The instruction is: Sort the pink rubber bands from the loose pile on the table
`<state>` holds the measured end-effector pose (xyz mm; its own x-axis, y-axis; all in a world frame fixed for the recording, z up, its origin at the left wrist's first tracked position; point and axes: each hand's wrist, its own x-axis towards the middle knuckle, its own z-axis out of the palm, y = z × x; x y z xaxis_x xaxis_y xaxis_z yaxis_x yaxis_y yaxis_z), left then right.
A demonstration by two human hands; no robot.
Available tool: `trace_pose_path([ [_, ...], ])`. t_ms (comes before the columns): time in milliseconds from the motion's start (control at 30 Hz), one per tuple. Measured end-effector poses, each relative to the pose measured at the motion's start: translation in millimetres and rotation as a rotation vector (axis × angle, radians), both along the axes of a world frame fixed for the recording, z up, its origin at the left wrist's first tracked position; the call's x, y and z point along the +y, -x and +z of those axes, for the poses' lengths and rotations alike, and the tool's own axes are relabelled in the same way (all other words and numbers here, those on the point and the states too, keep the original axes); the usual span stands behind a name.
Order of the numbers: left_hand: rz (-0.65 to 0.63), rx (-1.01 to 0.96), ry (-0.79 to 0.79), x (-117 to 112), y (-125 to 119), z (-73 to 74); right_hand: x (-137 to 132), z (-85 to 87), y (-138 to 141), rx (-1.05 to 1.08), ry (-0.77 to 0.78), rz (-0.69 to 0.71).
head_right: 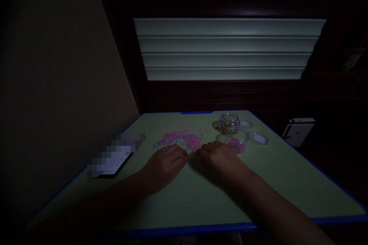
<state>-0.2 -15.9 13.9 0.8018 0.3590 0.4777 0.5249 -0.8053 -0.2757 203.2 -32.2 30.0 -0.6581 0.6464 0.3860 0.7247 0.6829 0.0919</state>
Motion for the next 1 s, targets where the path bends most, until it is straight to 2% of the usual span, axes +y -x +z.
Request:
trace_pose_path([
  [267, 0.018, 0.003, 0.015, 1.1, 2.8, -0.5, 1.8, 0.9, -4.7, -0.02, -0.026, -0.039],
  [500, 0.033, 0.024, -0.003, 2.0, 3.3, -2.7, 3.6, 4.5, -14.7, -0.045, -0.089, -0.142],
  [600, 0.033, 0.037, 0.004, 2.5, 3.2, -3.5, 6.3, 6.1, -20.8, -0.056, -0.142, -0.23],
  [1000, 0.044, 0.057, -0.009, 4.2, 3.2, -5.3, 1.5, 16.2, -40.6, -0.114, -0.337, -0.725],
])
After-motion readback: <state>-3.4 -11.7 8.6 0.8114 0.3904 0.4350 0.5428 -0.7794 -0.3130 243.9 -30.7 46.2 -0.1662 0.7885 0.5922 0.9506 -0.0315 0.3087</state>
